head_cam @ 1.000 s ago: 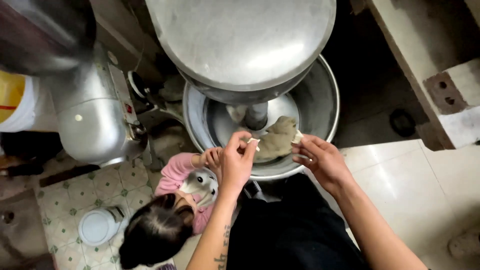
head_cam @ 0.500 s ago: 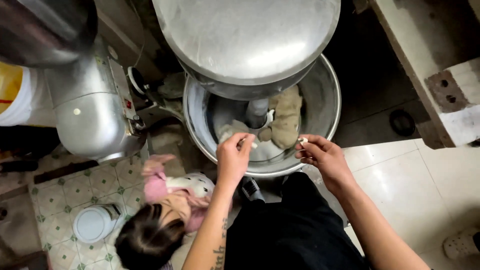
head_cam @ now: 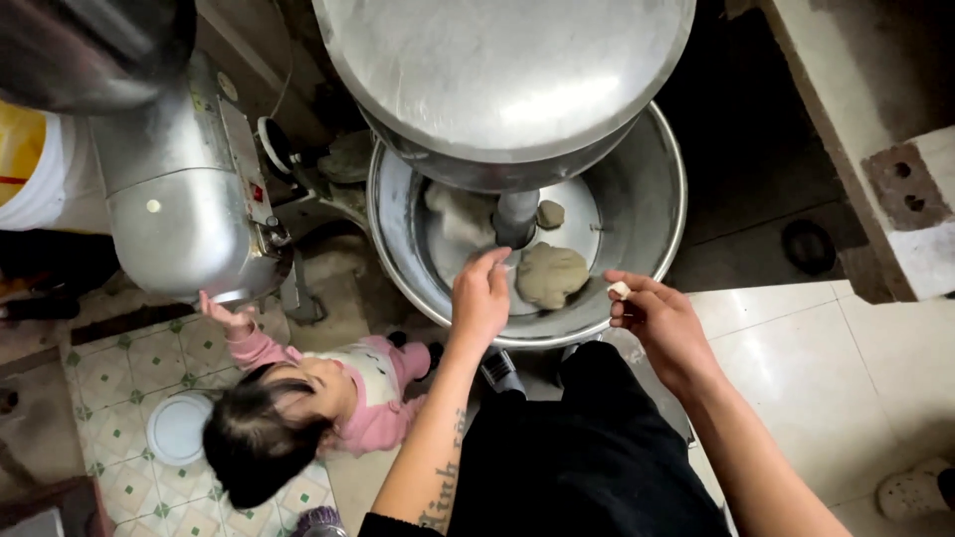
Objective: Extracting and portioning dough from an industrial mixer by hand while occasionally adding ingredients.
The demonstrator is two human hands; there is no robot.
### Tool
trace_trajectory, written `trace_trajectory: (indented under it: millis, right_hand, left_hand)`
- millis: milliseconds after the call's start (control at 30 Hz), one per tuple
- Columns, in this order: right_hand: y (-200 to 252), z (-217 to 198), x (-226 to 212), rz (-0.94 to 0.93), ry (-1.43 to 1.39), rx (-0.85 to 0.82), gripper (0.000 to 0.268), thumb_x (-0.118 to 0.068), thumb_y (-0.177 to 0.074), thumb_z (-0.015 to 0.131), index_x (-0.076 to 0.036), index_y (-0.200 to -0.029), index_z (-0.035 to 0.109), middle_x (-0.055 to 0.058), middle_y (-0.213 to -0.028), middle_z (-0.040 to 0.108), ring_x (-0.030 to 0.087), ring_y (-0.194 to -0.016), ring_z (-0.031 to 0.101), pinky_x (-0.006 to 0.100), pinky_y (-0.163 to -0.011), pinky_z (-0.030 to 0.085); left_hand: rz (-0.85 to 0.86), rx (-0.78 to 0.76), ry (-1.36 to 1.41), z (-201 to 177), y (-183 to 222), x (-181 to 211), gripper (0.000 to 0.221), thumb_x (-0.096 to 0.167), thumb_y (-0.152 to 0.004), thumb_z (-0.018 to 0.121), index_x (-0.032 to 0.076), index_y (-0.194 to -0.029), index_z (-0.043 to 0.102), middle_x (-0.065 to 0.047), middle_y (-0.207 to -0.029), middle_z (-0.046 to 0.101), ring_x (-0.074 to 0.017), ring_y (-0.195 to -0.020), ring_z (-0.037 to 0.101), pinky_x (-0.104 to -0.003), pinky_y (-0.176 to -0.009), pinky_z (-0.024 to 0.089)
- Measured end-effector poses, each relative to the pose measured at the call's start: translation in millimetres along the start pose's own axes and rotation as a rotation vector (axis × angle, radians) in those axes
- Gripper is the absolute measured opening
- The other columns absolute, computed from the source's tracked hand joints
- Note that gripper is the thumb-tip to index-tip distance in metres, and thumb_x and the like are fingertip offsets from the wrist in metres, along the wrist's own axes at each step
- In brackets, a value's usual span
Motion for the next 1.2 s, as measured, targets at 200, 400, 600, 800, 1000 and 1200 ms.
trace_trajectory:
  millis: [200,400,600,800,1000,1200]
  right_hand:
    - [1.6,20.1,-12.0,-0.018,0.045,-0.050,0.046,0.002,-0.107,0.050,0.016,-0.147,0.070,0.019,-0.099,0.070,0.023,-0.086,0.071,0.039,-0.087,0.068]
    - [-2.9,54.2,-14.6,-0.136,0.055,-0.163,0.052,0.007,-0.103,0.066,0.010,-0.155,0.067,0.022,-0.106,0.072,0.027,-0.092,0.076,0.043,-0.091,0.070]
    - [10.7,74.2,-35.4,-0.122,0.066,-0.173,0.035,0.001,-0.109,0.065,0.014,-0.139,0.075,0.026,-0.107,0.079,0.030,-0.093,0.079,0.049,-0.092,0.071]
    - [0.7,60.1,-31.4,-0.085,0.092,-0.170,0.040,-0.007,-0.105,0.079,0.019,-0.134,0.074,0.029,-0.099,0.082,0.035,-0.085,0.084,0.049,-0.084,0.074]
    - [-5.9,57.5,-35.0,-0.112,0.014,-0.106,0.037,-0.008,-0.104,0.082,0.017,-0.130,0.075,0.028,-0.101,0.083,0.032,-0.086,0.085,0.047,-0.084,0.074]
    - [17.5,81.7,-62.7,-0.125,0.039,-0.114,0.033,-0.012,-0.107,0.078,0.013,-0.128,0.076,0.024,-0.092,0.081,0.032,-0.085,0.085,0.050,-0.086,0.075]
  left_hand:
    - [-0.160,-0.038,0.153,-14.0,8.8,22.1,0.042,0.009,-0.110,0.061,0.016,-0.147,0.078,-0.022,-0.117,0.082,-0.0348,-0.090,0.087,-0.052,-0.093,0.067]
    - [0.154,-0.120,0.300,-15.7,19.6,91.8,0.032,0.019,-0.101,0.085,0.014,-0.133,0.083,-0.009,-0.112,0.085,-0.0289,-0.105,0.085,-0.038,-0.084,0.070]
    - [0.245,-0.068,0.222,-28.0,8.1,97.9,0.014,0.018,-0.103,0.084,0.023,-0.115,0.089,0.002,-0.099,0.081,-0.0233,-0.096,0.084,-0.035,-0.081,0.071]
    - [0.259,-0.171,0.325,-40.7,2.2,127.7,0.023,0.006,-0.102,0.080,0.017,-0.121,0.090,-0.009,-0.099,0.084,-0.0338,-0.096,0.085,-0.041,-0.082,0.070]
    - [0.264,-0.138,0.386,-41.2,-2.7,130.3,0.008,0.015,-0.104,0.084,0.018,-0.107,0.091,-0.005,-0.092,0.085,-0.0261,-0.091,0.085,-0.037,-0.082,0.070]
    - [0.383,-0.100,0.388,-62.0,-5.6,141.1,0.015,0.006,-0.101,0.083,0.012,-0.113,0.088,-0.009,-0.095,0.082,-0.0286,-0.092,0.084,-0.038,-0.084,0.069]
Point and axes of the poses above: each hand's wrist, its own y-axis away from the middle knuckle, its own z-axis out of the palm, x = y × z, the point moved 5 cm from there along -y, towards the middle knuckle
